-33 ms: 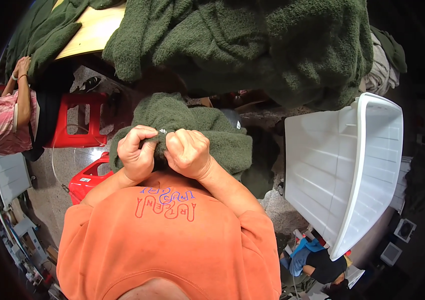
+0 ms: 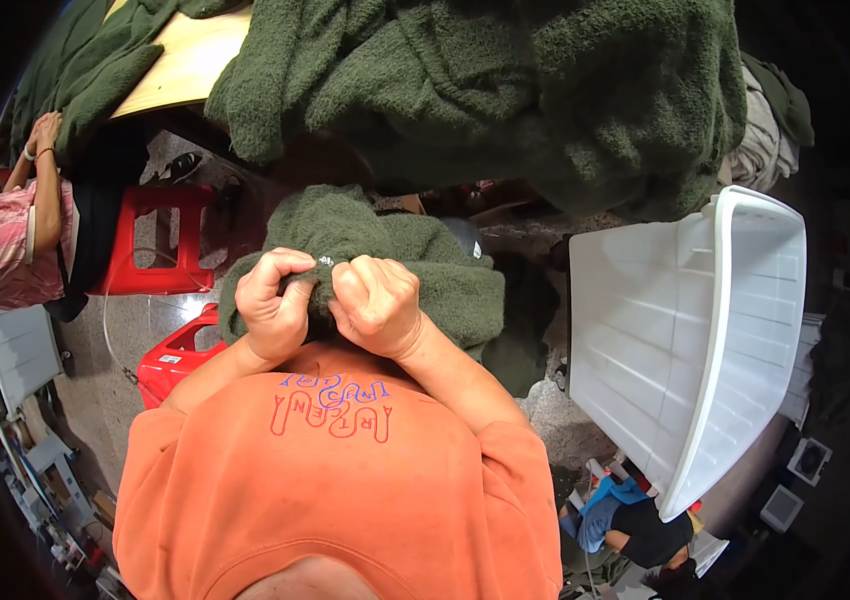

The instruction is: Inspecting and checking the quality of green fleece garments at a garment factory.

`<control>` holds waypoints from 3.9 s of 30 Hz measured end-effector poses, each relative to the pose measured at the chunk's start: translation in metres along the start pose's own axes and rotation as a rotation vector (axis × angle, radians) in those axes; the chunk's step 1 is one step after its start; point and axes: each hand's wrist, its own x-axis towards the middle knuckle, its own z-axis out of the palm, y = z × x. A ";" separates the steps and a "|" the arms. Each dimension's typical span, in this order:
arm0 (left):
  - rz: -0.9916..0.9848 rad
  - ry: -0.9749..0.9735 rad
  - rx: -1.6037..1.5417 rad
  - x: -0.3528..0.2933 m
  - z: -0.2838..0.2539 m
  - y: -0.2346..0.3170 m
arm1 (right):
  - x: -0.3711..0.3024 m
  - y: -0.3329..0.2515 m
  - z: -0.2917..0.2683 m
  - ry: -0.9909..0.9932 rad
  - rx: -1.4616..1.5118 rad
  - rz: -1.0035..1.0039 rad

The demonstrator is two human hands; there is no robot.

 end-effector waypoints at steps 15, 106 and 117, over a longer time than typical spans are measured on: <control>0.186 -0.053 -0.046 0.005 -0.003 0.001 | -0.001 -0.017 -0.002 0.068 0.321 0.210; -0.880 -0.568 -0.597 0.001 -0.015 -0.018 | -0.022 0.005 -0.002 0.024 0.641 0.533; -0.897 -0.513 -0.590 0.000 -0.013 -0.015 | -0.025 0.014 -0.004 -0.212 0.791 0.477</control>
